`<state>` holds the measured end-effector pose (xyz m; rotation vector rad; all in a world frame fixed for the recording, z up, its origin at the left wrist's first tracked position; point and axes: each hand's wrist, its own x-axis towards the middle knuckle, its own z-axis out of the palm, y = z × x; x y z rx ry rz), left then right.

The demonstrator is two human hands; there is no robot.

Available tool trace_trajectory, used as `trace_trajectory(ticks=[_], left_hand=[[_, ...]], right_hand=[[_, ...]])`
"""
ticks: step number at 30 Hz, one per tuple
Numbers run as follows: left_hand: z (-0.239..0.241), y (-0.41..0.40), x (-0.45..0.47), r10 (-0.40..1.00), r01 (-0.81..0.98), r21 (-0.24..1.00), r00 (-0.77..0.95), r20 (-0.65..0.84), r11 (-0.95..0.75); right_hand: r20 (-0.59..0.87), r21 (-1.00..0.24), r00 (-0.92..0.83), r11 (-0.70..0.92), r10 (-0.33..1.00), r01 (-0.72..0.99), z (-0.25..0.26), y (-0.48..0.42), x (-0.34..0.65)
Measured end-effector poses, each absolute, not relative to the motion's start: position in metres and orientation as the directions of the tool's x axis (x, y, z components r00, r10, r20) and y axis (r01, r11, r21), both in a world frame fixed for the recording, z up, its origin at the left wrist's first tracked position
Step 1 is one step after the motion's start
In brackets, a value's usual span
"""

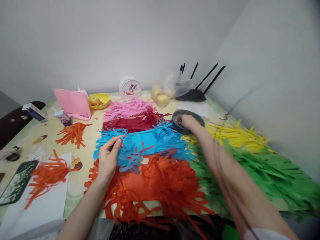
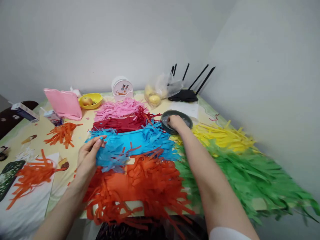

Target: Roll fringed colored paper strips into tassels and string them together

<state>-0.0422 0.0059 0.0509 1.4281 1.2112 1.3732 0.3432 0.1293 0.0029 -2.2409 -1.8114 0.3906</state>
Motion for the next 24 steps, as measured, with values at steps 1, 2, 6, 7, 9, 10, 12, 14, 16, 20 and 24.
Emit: trace_trajectory(ticks=[1,2,6,7,9,10,12,14,16,20,24], left_hand=[[0.049,0.007,-0.042,0.974,0.115,0.969,-0.039,0.225,-0.219],[0.048,0.008,-0.042,0.976,0.113,0.971,-0.035,0.216,-0.21],[0.044,0.01,-0.04,0.982,0.082,0.98,-0.046,0.183,-0.179],[0.044,0.01,-0.039,0.981,0.079,0.98,-0.045,0.187,-0.183],[0.045,0.009,-0.037,0.978,0.087,0.976,-0.031,0.204,-0.201],[0.046,0.007,-0.037,0.976,0.098,0.972,-0.019,0.216,-0.213],[0.048,0.004,-0.036,0.97,0.135,0.962,0.001,0.241,-0.239],[0.051,-0.002,-0.035,0.961,0.183,0.944,0.019,0.275,-0.273],[0.056,-0.008,-0.034,0.946,0.219,0.921,0.039,0.321,-0.321],[0.065,-0.027,-0.032,0.907,0.237,0.875,0.096,0.411,-0.422],[0.07,-0.049,-0.034,0.883,0.233,0.852,0.105,0.457,-0.469]], right_hand=[[-0.075,-0.326,0.21,-0.223,0.975,0.919,0.0,0.13,0.342],[-0.081,-0.312,0.221,-0.235,0.972,0.921,-0.001,0.13,0.342],[-0.032,-0.309,0.268,-0.264,0.963,0.914,0.005,0.126,0.343],[-0.006,-0.32,0.281,-0.268,0.96,0.909,0.009,0.124,0.343],[0.061,-0.353,0.31,-0.27,0.949,0.896,0.02,0.115,0.337],[0.104,-0.378,0.325,-0.264,0.94,0.887,0.027,0.107,0.33],[0.19,-0.456,0.333,-0.217,0.924,0.863,0.041,0.085,0.306],[0.253,-0.598,0.272,-0.071,0.929,0.799,0.054,0.053,0.27],[0.287,-0.795,0.117,0.168,0.951,0.584,0.065,0.016,0.227],[0.321,-0.944,-0.07,0.325,0.945,0.061,0.072,-0.04,0.154],[0.284,-0.952,-0.044,0.276,0.958,-0.132,0.065,-0.058,0.127]])
